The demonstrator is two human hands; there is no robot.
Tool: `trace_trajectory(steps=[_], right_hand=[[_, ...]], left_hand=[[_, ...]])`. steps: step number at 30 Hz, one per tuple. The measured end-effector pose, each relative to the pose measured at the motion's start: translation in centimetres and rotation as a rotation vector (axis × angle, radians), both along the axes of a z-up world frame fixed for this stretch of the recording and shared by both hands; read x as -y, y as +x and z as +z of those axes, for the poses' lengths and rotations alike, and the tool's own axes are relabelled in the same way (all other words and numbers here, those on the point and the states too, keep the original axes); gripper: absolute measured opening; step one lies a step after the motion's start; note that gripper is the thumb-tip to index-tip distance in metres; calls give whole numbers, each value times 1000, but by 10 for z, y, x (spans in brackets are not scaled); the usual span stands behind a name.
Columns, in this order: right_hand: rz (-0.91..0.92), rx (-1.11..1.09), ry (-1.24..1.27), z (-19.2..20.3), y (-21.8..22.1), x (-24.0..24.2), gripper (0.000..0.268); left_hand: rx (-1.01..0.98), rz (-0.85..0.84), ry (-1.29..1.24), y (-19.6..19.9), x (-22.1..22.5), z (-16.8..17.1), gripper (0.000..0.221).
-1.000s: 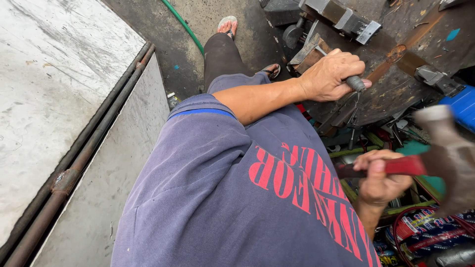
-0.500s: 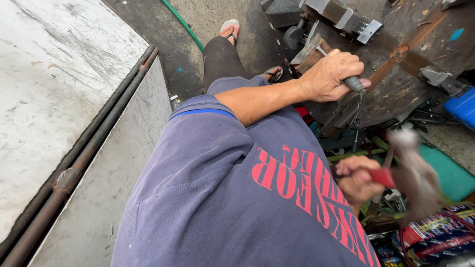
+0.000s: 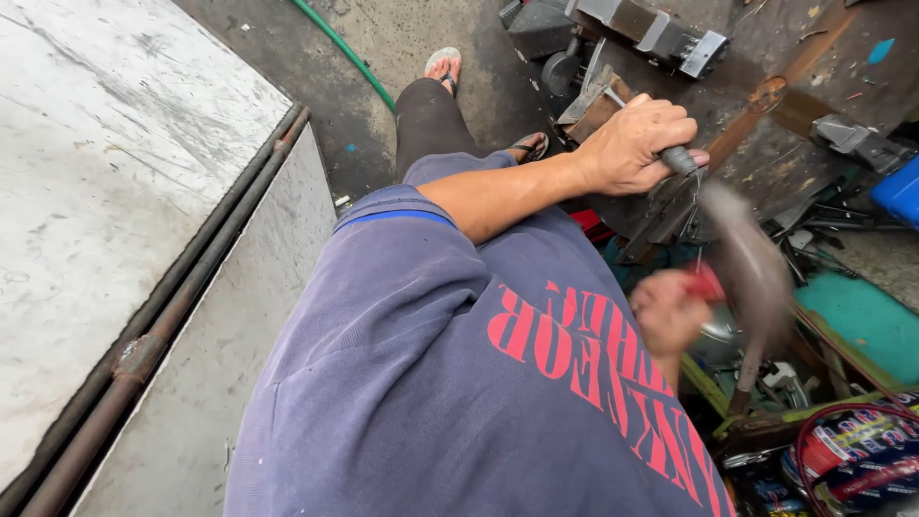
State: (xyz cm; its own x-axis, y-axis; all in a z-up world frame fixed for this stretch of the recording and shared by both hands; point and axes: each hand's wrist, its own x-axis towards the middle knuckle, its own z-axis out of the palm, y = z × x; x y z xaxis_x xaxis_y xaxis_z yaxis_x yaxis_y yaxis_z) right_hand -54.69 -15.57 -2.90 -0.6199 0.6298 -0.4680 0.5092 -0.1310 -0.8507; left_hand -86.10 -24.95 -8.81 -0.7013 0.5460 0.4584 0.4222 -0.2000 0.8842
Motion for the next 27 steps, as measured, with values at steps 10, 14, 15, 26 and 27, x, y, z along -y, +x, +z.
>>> trace_trajectory(steps=[10, 14, 15, 26, 27], right_hand=[[-65, -85, 232, 71, -75, 50, 57], [-29, -227, 303, 95, -84, 54, 65], [-12, -249, 353, 101, -85, 55, 66], [-133, -185, 345, 107, -74, 51, 64], [-140, -173, 338, 105, -74, 51, 65]], left_hand=[[-70, -68, -37, 3, -1, -2, 34], [-75, -92, -72, 4, -3, -6, 33], [-83, -97, -78, 6, -3, -6, 33], [-114, -94, -119, 17, 4, 16, 27], [-95, -87, -127, 16, 5, 15, 30]])
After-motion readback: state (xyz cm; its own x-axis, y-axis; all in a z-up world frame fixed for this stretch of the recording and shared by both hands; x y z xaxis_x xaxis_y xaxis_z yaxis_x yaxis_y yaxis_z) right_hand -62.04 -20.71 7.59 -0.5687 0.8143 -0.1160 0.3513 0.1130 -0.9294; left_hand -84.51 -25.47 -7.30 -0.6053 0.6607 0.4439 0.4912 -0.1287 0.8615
